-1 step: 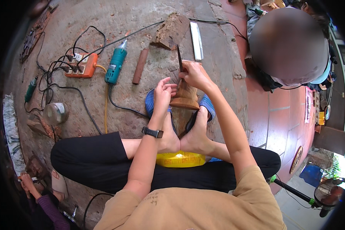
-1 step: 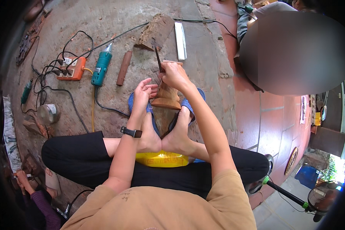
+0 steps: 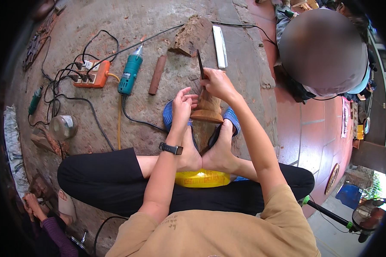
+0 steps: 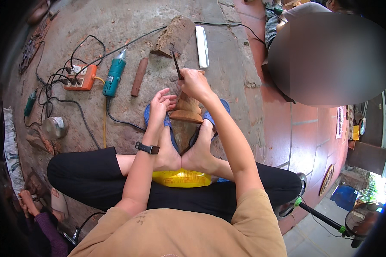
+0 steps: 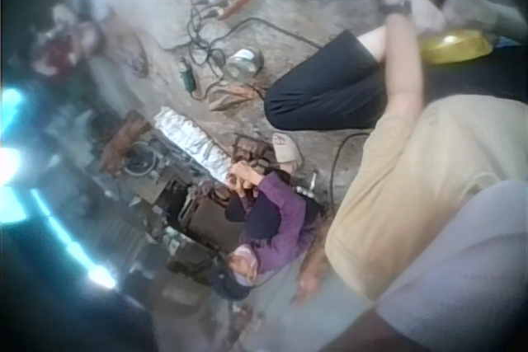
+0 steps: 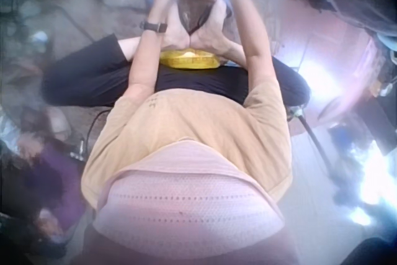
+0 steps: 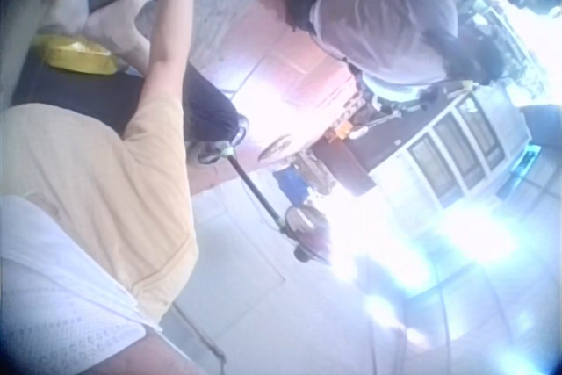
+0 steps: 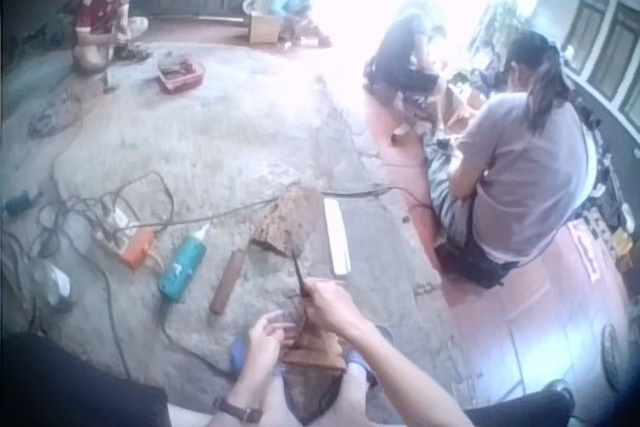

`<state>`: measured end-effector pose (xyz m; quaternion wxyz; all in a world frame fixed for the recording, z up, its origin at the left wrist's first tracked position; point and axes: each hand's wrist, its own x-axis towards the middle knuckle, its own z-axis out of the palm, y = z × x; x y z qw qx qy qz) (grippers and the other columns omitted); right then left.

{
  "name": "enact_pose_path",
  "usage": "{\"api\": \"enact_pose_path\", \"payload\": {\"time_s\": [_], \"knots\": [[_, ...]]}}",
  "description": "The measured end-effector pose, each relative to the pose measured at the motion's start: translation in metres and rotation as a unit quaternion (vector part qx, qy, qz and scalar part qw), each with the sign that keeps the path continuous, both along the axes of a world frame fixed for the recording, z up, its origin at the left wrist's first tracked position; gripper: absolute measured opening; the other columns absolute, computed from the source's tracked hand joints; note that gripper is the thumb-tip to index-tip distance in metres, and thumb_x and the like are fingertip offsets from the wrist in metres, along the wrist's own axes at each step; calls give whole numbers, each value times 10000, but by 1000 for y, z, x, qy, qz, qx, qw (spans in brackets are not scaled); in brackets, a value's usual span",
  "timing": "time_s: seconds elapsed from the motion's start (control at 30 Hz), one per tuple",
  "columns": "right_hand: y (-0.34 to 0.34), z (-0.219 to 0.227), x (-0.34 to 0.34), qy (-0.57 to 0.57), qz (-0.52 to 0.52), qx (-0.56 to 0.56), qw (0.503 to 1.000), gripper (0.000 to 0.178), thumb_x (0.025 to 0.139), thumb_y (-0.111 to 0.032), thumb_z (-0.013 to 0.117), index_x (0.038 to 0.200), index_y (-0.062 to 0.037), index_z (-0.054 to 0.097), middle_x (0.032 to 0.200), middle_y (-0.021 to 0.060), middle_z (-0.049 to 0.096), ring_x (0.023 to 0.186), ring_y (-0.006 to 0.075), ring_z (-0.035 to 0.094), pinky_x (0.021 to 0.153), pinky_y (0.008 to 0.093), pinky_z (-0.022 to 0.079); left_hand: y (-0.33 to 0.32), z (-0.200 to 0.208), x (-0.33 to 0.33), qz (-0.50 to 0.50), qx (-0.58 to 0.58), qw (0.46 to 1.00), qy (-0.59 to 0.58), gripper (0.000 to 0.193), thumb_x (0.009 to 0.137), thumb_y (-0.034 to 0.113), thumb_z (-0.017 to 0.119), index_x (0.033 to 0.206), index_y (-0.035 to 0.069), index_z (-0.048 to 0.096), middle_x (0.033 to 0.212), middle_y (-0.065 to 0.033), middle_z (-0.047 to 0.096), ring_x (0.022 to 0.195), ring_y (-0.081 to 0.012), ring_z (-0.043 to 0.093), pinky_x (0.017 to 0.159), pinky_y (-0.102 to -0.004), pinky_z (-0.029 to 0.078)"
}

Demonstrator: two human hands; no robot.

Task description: The person carves a wooden object using a chisel and then a rotary tool while sitting on the floor. They hold the wood between their feet and use both hands to manipulate the tools, shaping the object's surface.

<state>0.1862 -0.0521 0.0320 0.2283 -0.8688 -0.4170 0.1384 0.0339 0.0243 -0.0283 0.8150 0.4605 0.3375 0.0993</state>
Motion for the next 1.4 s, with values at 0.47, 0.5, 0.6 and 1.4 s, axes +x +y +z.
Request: {"api": "enact_pose_path", "payload": {"time_s": [0.47,0.5,0.6,1.4], "knots": [[-15,-16,14,244,-171,160,941,195,824,-151,705,870,21,624,785,180,678,734,245,673,677,383,506,3,-2,-1,36,-42,998,1,403,940,-11,469,1343,-28,450,1112,-183,648,927,-189,654,778,-259,553],[-22,-13,12,233,-157,170,944,196,816,-153,712,869,15,626,769,162,674,725,218,666,672,377,503,4,-1,0,41,-44,998,3,403,940,-12,467,1342,-28,450,1113,-183,647,924,-188,654,776,-259,553],[-32,1,-3,172,-109,127,971,200,788,-150,727,873,6,635,758,146,672,713,222,659,667,373,498,1,3,2,34,-20,999,8,403,938,-17,456,1341,-30,450,1123,-180,638,925,-187,650,777,-267,555],[24,-2,-1,-24,23,-60,998,194,701,-91,648,827,56,663,884,282,658,898,441,646,800,483,521,3,3,0,53,-51,997,4,402,922,-28,465,1324,-24,466,1138,-174,635,936,-191,648,786,-281,551]]}}
